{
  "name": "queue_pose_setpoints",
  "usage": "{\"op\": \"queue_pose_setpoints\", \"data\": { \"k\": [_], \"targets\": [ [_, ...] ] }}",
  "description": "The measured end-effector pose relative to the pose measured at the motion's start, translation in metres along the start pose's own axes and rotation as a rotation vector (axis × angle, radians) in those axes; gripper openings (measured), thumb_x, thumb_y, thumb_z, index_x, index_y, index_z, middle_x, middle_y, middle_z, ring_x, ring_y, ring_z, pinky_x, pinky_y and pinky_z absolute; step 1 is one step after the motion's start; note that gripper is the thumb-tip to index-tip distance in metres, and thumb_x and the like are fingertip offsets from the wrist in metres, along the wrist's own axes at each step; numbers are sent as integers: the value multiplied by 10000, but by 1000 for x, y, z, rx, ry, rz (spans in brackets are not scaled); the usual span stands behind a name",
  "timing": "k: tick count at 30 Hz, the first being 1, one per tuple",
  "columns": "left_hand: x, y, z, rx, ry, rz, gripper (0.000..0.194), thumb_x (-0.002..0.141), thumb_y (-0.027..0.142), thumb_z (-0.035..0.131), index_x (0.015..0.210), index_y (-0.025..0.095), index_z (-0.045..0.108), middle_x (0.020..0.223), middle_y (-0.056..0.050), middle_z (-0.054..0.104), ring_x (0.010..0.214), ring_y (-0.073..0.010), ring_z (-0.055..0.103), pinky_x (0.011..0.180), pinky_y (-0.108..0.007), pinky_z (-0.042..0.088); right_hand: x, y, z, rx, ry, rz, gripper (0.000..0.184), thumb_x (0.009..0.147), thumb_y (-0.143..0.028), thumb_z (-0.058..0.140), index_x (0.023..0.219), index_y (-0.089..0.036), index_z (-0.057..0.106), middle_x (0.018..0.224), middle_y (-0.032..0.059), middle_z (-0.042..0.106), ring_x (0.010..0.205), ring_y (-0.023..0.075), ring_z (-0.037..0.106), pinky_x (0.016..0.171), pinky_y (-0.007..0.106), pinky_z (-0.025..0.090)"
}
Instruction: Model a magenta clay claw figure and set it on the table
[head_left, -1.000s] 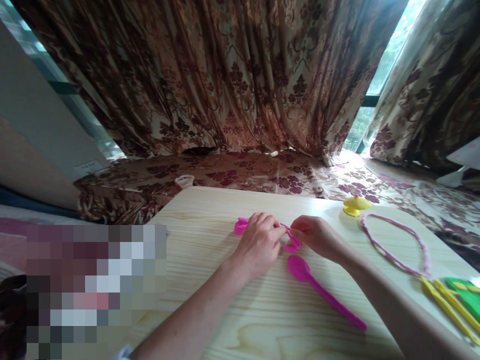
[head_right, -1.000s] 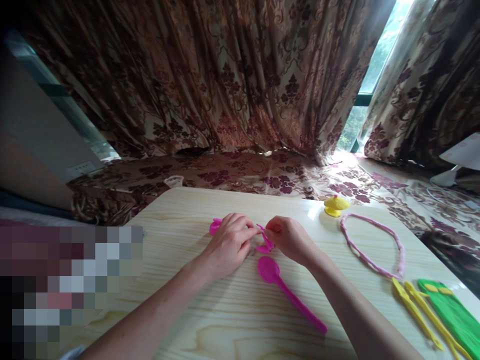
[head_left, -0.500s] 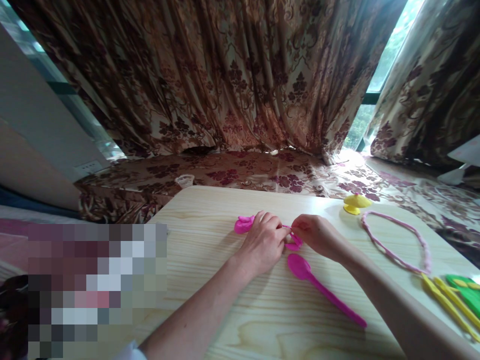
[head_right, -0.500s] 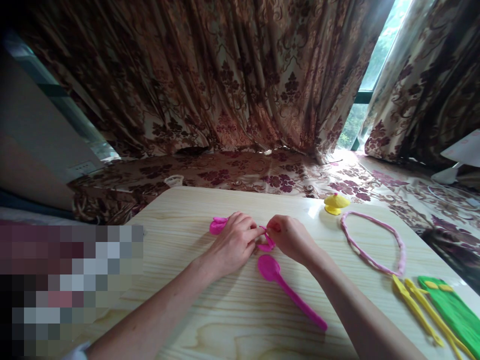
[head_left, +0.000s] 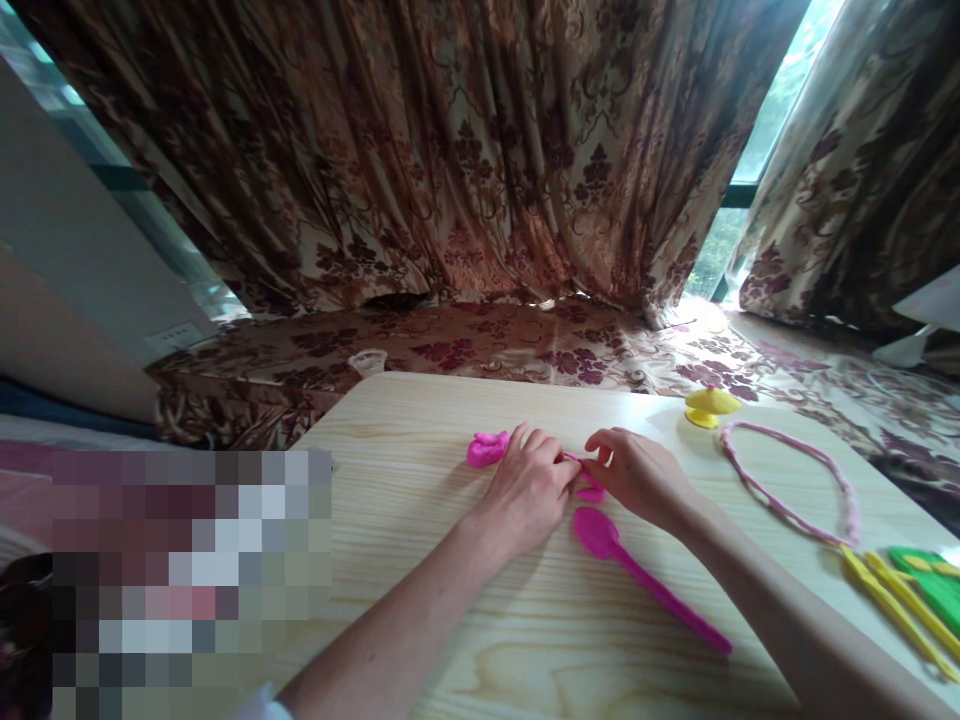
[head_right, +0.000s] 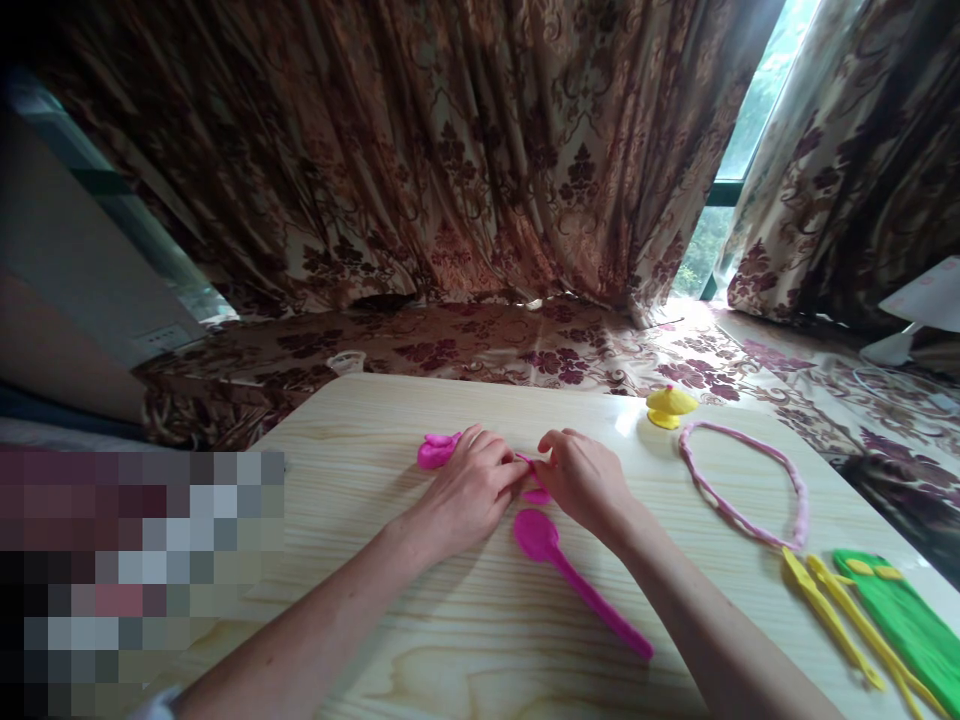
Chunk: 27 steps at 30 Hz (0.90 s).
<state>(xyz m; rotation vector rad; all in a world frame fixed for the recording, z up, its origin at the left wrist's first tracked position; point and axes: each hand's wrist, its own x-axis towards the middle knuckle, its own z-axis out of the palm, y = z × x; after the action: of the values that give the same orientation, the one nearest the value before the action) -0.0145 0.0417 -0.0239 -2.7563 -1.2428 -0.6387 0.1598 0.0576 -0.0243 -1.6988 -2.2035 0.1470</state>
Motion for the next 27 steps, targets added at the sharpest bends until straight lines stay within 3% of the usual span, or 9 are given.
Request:
{"op": "queue_pose_setpoints", "data": {
  "k": [2, 6, 9, 14, 21, 27],
  "targets": [
    [0, 0, 0, -4, -2, -5, 230, 862, 201, 433, 901, 231, 658, 851, -59, 562, 926, -216, 454, 904, -405, 312, 1, 0, 1, 1, -6, -17, 176, 775, -275, 525, 885, -242, 658, 793, 11, 646, 662, 136, 580, 557, 216, 318],
    [-1, 0, 1, -14, -2, -8, 250, 854, 185, 441, 980, 245, 649, 870, -62, 564, 926, -220, 456, 889, -410, 319, 2, 1, 3, -16, -16, -25, 173, 777, -252, 510, 713, -223, 668, 753, 21, 641, 636, 132, 566, 549, 217, 313],
    [-1, 0, 2, -17, 1, -7, 273, 853, 177, 438, 1018, 257, 640, 871, -62, 563, 923, -220, 457, 883, -412, 322, 3, 1, 2, -24, -14, -7, 177, 770, -238, 510, 697, -204, 667, 705, 37, 647, 637, 146, 569, 543, 223, 309],
    [-1, 0, 2, -23, 8, -4, 260, 853, 173, 437, 985, 248, 648, 862, -59, 566, 918, -216, 462, 886, -409, 324, 5, 3, 1, -15, -19, 16, 298, 819, -258, 445, 619, -185, 653, 617, 48, 641, 579, 145, 552, 524, 238, 297],
    [4, -6, -5, -13, 50, -41, 228, 849, 168, 439, 912, 209, 654, 829, -54, 568, 893, -203, 472, 880, -386, 337, 5, 8, 1, 60, -36, -1, 169, 780, -233, 501, 772, -216, 669, 695, 13, 666, 616, 137, 581, 540, 212, 337],
    [12, -11, -5, 0, 55, -33, 187, 837, 193, 478, 867, 210, 662, 829, -52, 576, 901, -204, 476, 882, -387, 337, 7, 6, 1, 80, -2, -42, 187, 809, -235, 488, 829, -224, 673, 803, 23, 640, 697, 134, 585, 613, 212, 368]
  ]
}}
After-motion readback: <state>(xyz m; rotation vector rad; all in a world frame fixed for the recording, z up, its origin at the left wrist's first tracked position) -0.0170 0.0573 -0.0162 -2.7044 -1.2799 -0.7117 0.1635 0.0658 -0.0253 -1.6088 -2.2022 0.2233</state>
